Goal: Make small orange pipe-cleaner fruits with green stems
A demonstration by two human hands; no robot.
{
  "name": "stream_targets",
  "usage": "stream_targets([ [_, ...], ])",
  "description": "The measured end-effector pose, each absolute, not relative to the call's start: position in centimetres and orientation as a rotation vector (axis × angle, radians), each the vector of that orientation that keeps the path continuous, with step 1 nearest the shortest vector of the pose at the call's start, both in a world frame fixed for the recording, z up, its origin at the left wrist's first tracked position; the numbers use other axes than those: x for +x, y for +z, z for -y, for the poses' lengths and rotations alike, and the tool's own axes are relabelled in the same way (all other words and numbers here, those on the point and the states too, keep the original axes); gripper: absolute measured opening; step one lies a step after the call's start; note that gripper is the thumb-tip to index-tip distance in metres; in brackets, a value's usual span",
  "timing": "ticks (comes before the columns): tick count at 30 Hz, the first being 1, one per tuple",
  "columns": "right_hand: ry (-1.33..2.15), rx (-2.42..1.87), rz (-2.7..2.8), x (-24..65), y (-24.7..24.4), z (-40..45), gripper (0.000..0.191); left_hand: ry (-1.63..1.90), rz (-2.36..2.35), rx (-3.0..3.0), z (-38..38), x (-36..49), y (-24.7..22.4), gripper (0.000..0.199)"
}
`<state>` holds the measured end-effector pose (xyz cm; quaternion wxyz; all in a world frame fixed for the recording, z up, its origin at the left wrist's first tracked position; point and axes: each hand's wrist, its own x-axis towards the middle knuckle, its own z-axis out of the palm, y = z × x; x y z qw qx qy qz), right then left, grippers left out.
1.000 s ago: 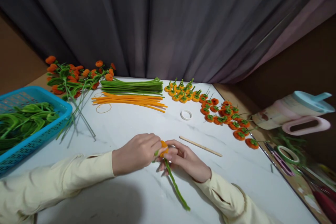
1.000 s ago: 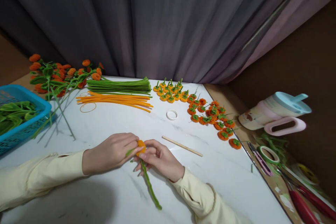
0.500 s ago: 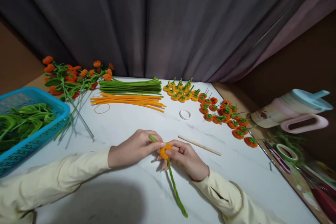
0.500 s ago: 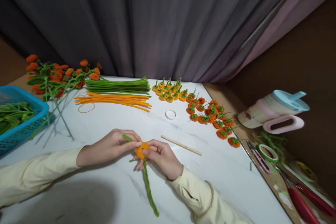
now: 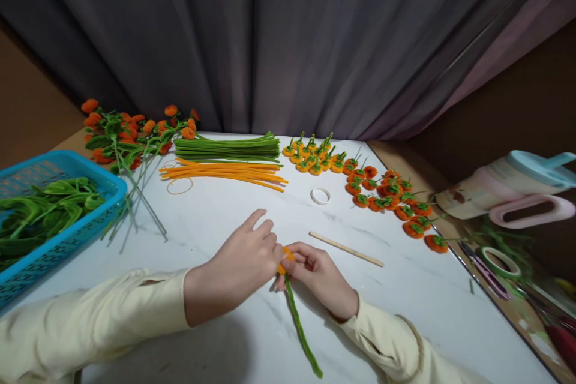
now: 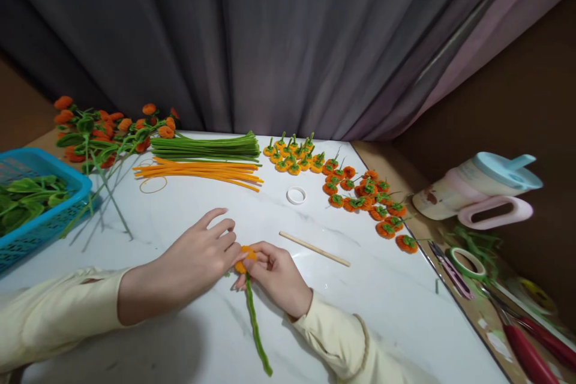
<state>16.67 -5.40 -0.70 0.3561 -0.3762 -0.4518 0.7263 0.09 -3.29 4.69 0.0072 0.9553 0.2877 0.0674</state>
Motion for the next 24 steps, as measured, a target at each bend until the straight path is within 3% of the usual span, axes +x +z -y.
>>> stream_targets([
  [4,1.867,-0.998,1.179,16.8,-0.9,5.5,0.030,0.173,-0.914,2.541,1.7,-0.5,4.4,0.026],
  [8,1.866,-1.004,1.169,16.9,-0.9,5.4,0.030,-0.113,-0.870,1.897,-0.3,-0.9,4.4,0.036],
  [18,1.925,-0.924,1.100,17.4,-0.6,5.3,0.027,-0.152,-0.620,1.272,-2.9,-1.8,2.5,0.019],
  [24,1.976,-0.866,1.056,17.7,-1.1,5.1,0.024,-0.176,-0.604,0.961,-3.4,-2.1,0.5,0.022],
])
